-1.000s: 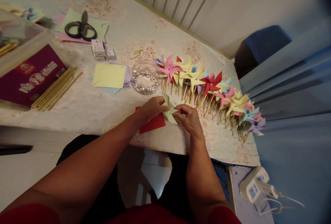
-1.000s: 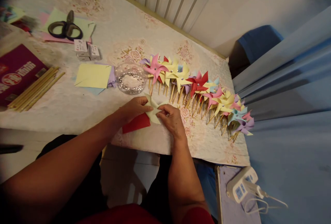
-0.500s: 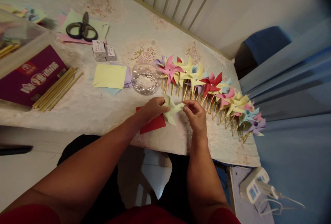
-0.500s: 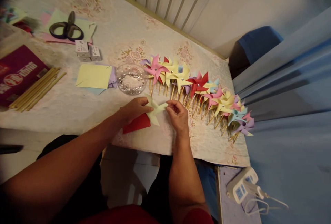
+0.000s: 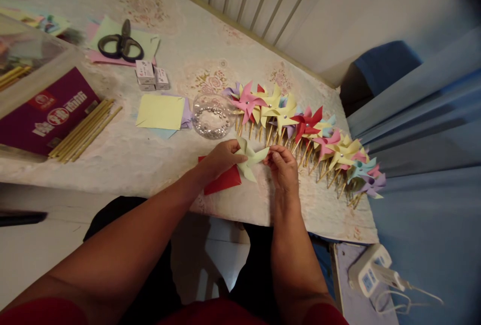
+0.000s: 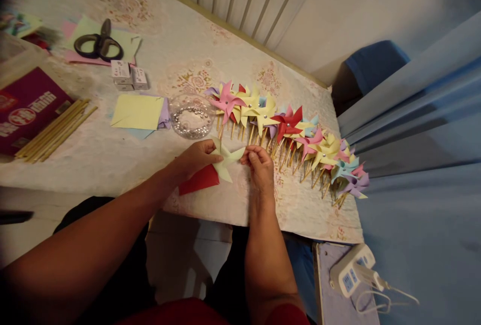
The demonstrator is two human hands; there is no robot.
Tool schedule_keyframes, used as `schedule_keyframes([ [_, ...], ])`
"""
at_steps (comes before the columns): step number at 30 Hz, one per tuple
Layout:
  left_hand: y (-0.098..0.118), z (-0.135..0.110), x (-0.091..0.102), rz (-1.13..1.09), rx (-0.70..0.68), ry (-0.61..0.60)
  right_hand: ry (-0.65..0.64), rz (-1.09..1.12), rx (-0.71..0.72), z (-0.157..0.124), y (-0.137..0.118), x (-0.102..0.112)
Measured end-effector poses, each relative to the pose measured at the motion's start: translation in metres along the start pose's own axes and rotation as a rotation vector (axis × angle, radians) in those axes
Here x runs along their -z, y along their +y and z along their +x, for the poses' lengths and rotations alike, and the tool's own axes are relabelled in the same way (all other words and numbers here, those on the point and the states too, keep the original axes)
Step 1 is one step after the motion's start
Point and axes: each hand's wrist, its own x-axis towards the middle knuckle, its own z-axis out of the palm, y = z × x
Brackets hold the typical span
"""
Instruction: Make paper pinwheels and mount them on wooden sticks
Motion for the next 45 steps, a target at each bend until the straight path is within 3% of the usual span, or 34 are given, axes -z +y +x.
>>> schedule_keyframes([
  [9, -0.003, 0.002, 0.001, -0.04, -0.034, 0.016, -0.008, 0.089, -0.057, -0.001, 0.007, -0.006],
  [17, -0.008, 0.006, 0.005, 0.211, -0.07, 0.158, 0.021, 0.115, 0.009, -0.001, 0.009, -0.007],
  [21, -0.006, 0.005, 0.005, 0.214, -0.078, 0.162, 0.063, 0.019, 0.054, 0.001, 0.008, -0.004],
  [27, -0.003, 0.003, 0.002, 0.11, -0.07, 0.015, 0.321, -0.356, 0.297, -0.009, -0.02, 0.004],
  [29, -0.003, 0.003, 0.002, 0.13, -0.084, -0.008, 0.233, -0.486, 0.349, -0.014, -0.037, 0.003],
  [33, -0.002, 0.003, 0.005, 0.37, -0.145, 0.037, -0.204, -0.732, 0.348, -0.019, -0.068, -0.008],
  [35, -0.001, 0.003, 0.006, 0.493, -0.165, 0.059, -0.345, -0.846, 0.37, -0.017, -0.078, -0.016],
  [39, 0.001, 0.003, 0.006, 0.587, -0.189, 0.063, -0.479, -1.132, 0.387, -0.011, -0.092, -0.035],
  [45, 0.002, 0.005, 0.005, 0.586, -0.2, 0.063, -0.559, -1.654, 0.328, -0.003, -0.102, -0.058],
])
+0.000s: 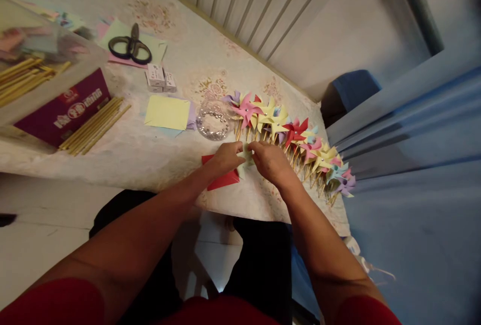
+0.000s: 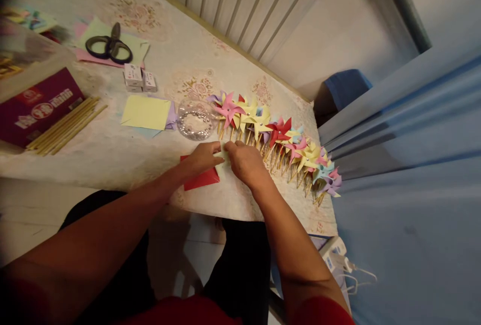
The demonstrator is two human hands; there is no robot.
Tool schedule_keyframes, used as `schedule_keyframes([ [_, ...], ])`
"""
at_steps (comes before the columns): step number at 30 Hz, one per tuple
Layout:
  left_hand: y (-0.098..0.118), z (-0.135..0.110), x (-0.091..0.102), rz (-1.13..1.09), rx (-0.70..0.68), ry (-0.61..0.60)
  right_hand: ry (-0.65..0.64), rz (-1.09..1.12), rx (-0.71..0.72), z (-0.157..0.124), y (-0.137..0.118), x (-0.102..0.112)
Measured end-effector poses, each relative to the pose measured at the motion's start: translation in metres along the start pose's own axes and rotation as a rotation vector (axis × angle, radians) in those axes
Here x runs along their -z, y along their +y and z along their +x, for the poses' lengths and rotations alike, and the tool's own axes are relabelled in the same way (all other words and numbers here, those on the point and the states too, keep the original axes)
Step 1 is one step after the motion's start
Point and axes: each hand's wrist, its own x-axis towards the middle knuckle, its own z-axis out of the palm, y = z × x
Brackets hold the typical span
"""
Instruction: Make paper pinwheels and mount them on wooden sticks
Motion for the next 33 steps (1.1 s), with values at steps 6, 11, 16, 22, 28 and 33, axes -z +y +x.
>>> schedule_keyframes([
  [6, -0.002, 0.001, -0.002, 0.025, -0.017, 0.008, -0.11, -0.086, 0.014, 0.01, -0.002, -0.005],
  [11, -0.002, 0.0, -0.004, 0.072, 0.018, 0.033, -0.13, -0.07, -0.011, 0.013, -0.003, -0.008],
  [16, -0.003, 0.001, -0.004, 0.086, 0.01, 0.035, -0.162, -0.03, 0.011, 0.018, -0.005, -0.009],
  [22, -0.003, 0.002, -0.004, 0.073, 0.018, 0.022, -0.26, -0.048, 0.051, 0.023, -0.007, -0.002],
  [28, -0.001, 0.0, -0.003, -0.025, 0.004, -0.012, -0.303, -0.118, 0.012, 0.023, -0.012, 0.01],
  [33, -0.001, 0.001, -0.002, -0.104, 0.033, -0.028, -0.223, -0.056, -0.003, 0.018, -0.007, 0.012],
])
